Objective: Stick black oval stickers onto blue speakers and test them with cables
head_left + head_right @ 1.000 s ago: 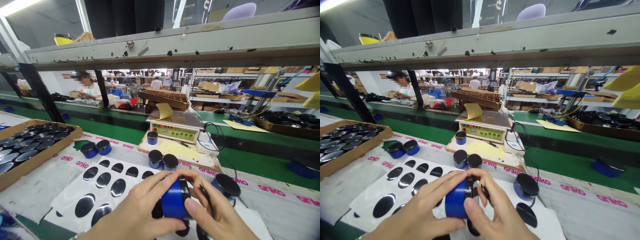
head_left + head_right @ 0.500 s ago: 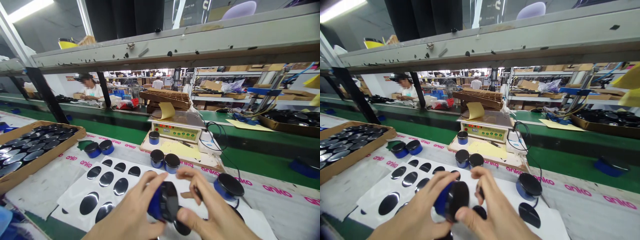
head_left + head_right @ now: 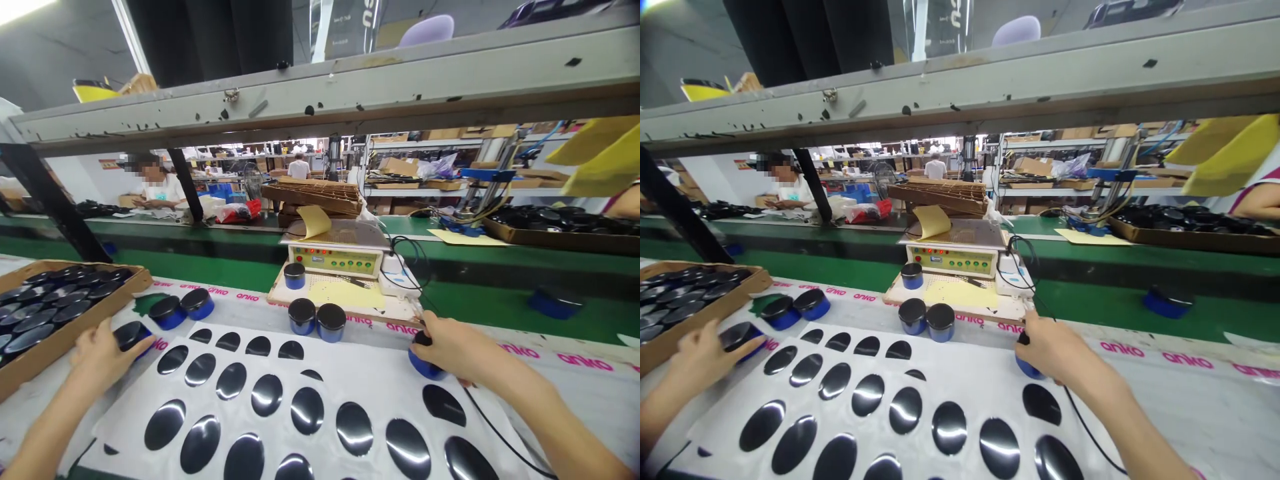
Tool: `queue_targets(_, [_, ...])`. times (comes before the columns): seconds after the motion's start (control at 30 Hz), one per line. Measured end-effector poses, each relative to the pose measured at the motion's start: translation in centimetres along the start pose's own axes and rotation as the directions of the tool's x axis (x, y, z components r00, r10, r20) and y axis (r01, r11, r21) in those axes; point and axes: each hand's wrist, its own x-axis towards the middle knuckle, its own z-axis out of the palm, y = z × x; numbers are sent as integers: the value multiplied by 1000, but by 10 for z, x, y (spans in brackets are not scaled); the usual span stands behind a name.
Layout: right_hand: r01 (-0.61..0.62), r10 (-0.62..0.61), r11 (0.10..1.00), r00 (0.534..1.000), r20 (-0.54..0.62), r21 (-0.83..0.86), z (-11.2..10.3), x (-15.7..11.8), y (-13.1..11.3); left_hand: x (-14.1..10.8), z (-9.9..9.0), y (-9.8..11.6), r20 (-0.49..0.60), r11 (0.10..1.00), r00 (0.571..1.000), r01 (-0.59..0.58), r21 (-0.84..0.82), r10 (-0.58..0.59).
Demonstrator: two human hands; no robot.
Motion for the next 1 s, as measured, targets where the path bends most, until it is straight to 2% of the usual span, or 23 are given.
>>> queue_targets(0.03, [18, -18, 1000, 1000, -18, -7, -1, 0, -6, 1, 4, 20, -24, 996, 997, -73, 57, 74])
queue_targets(0.1, [66, -66, 998, 996, -56, -10, -2, 0, -18, 3, 17, 71, 124, 941, 934, -338, 3, 335])
queue_targets(0.13, [95, -95, 995, 993, -71, -6, -1, 0, -23, 4, 27, 98, 196, 907, 886, -417, -56, 419])
queue_targets(0.2, [150, -148, 989, 984, -100, 7, 3, 0, -33, 5, 54, 148, 359, 809, 726, -553, -202, 586])
queue_targets(0.23, [171, -169, 985, 979, -117, 12, 6, 0, -37, 5, 70, 169, 407, 762, 648, -591, -265, 644])
queue_targets(0.3, [203, -197, 979, 969, -152, 23, 13, 1, -43, 6, 100, 201, 465, 698, 531, -621, -355, 709])
queue_targets(0.37, [222, -212, 974, 960, -185, 34, 20, 1, -46, 6, 124, 222, 507, 662, 446, -625, -413, 738])
queue_targets(0.43, [235, -219, 971, 952, -214, 50, 25, 2, -47, 6, 137, 235, 534, 642, 388, -620, -451, 751])
queue_targets(0.53, [262, -234, 961, 943, -237, 92, 25, 3, -44, -1, 141, 251, 545, 624, 347, -613, -484, 763])
queue_targets(0.63, [257, -212, 955, 939, -269, 146, 9, 0, -38, -11, 137, 262, 563, 624, 328, -612, -486, 759])
queue_targets(0.77, [166, -68, 960, 920, -385, 225, -40, -21, -18, -18, 129, 271, 602, 632, 297, -610, -478, 741])
queue_targets(0.83, [134, 3, 955, 888, -460, 265, -68, -39, -1, -16, 123, 282, 607, 643, 307, -605, -471, 733])
queue_targets(0.93, [113, 83, 948, 814, -575, 297, -99, -69, 24, -8, 120, 323, 558, 639, 346, -582, -503, 754])
queue_targets(0.97, [139, 57, 948, 811, -583, 287, -105, -80, 29, -5, 123, 344, 531, 626, 350, -569, -534, 772])
queue_targets(1.0, [187, -9, 946, 833, -553, 266, -108, -90, 31, -4, 129, 368, 505, 607, 347, -552, -571, 790])
